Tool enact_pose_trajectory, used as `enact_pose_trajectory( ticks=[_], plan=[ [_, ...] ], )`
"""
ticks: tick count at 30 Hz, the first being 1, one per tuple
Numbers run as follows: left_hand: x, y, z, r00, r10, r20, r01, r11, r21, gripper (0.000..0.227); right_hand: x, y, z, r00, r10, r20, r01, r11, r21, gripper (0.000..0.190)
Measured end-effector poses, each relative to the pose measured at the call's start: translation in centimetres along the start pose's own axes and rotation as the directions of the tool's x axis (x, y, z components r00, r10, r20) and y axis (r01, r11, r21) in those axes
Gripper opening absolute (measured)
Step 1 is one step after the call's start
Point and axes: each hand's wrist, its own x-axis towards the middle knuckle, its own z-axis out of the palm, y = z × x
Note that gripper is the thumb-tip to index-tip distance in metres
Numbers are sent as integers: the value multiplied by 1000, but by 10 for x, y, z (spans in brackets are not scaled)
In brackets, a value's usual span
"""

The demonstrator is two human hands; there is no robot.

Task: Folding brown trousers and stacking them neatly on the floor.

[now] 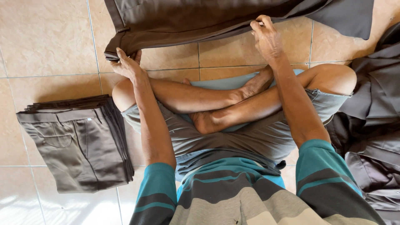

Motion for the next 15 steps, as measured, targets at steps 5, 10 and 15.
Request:
enact_pose_trajectory(
  ticks=[5, 10, 15],
  plan=[
    [-2, 1, 0, 1000, 7, -16, -7, 1000, 5, 56, -13, 19, 26, 1000, -11, -15, 8, 989, -148, 26],
    [1, -2, -2, 1000, 10, 11, -10, 1000, 0, 57, -19, 30, 40, 999, -32, -15, 26, 954, -300, 26],
    [6, -6, -4, 999, 30, 23, -30, 999, -26, 63, -13, 28, 26, 990, -115, -85, 72, 915, -397, 27]
  ],
)
